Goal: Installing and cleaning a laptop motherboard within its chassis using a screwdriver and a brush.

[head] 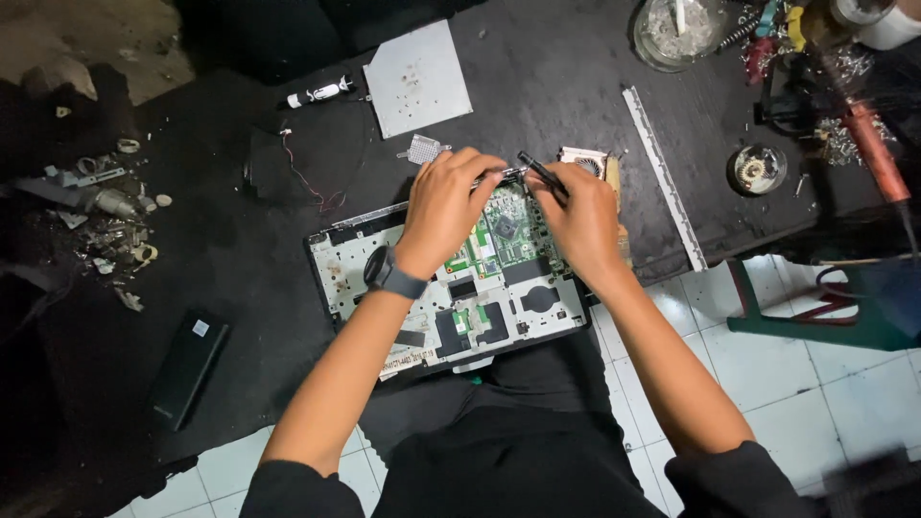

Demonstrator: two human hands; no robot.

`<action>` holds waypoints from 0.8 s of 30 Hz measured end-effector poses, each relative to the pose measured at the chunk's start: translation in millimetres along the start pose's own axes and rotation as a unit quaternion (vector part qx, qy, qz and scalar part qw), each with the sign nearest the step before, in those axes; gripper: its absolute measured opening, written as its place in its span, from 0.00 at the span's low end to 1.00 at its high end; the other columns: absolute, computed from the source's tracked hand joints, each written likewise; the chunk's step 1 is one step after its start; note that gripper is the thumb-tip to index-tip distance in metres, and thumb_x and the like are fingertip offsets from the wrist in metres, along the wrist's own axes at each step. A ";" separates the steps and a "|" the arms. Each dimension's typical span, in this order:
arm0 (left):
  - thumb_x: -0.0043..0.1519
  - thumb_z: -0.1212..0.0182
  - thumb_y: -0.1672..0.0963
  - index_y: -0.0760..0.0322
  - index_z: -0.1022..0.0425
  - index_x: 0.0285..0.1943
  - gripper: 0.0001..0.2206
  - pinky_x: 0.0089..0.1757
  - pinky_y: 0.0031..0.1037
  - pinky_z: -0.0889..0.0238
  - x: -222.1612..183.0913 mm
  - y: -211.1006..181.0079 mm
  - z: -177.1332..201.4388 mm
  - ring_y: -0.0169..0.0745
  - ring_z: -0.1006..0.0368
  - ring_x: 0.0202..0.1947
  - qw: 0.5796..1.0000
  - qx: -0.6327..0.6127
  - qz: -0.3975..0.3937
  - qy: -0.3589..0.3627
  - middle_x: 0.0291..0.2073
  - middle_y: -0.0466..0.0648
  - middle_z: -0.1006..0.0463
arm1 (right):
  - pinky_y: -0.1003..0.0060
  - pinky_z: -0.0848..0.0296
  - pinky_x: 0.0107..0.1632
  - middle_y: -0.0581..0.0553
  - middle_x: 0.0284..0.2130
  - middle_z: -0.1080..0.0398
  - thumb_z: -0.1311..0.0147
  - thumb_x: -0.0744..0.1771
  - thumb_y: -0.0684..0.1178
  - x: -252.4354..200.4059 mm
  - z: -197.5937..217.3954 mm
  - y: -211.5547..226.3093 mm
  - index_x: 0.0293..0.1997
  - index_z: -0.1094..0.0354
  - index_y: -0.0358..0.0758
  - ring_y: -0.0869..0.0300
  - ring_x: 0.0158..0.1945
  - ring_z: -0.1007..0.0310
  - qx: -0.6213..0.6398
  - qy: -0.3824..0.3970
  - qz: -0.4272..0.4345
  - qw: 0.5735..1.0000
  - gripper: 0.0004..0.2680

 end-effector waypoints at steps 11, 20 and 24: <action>0.62 0.37 0.57 0.55 0.19 0.39 0.02 0.38 0.35 0.35 21.7 1.9 -5.6 0.46 0.27 0.34 0.999 -0.024 -0.030 0.020 0.32 0.43 0.22 | 0.57 0.28 0.32 0.41 0.25 0.28 0.39 0.69 0.43 -6.3 -5.7 4.4 0.44 0.23 0.35 0.48 0.29 0.25 -0.036 -0.012 -0.013 0.999 0.03; 0.63 0.38 0.58 0.54 0.21 0.39 0.02 0.39 0.36 0.36 25.9 8.8 -10.2 0.49 0.28 0.37 0.998 -0.018 -0.049 0.044 0.33 0.44 0.22 | 0.57 0.31 0.32 0.40 0.21 0.31 0.39 0.68 0.39 -5.3 -3.0 7.4 0.41 0.22 0.36 0.48 0.27 0.28 -0.012 -0.008 -0.010 1.000 0.02; 0.63 0.38 0.57 0.56 0.20 0.43 0.03 0.39 0.33 0.39 29.4 16.7 -15.8 0.46 0.29 0.37 0.996 0.032 -0.070 0.056 0.33 0.43 0.22 | 0.58 0.29 0.33 0.42 0.24 0.28 0.41 0.68 0.39 -3.1 -4.2 9.6 0.43 0.22 0.35 0.52 0.27 0.28 -0.048 0.001 -0.018 0.999 0.03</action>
Point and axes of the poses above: each hand's wrist, its own x-axis towards the middle knuckle, its own z-axis out of the back of the hand, y = z × x, the point moved 2 cm from there along x, towards the middle knuckle
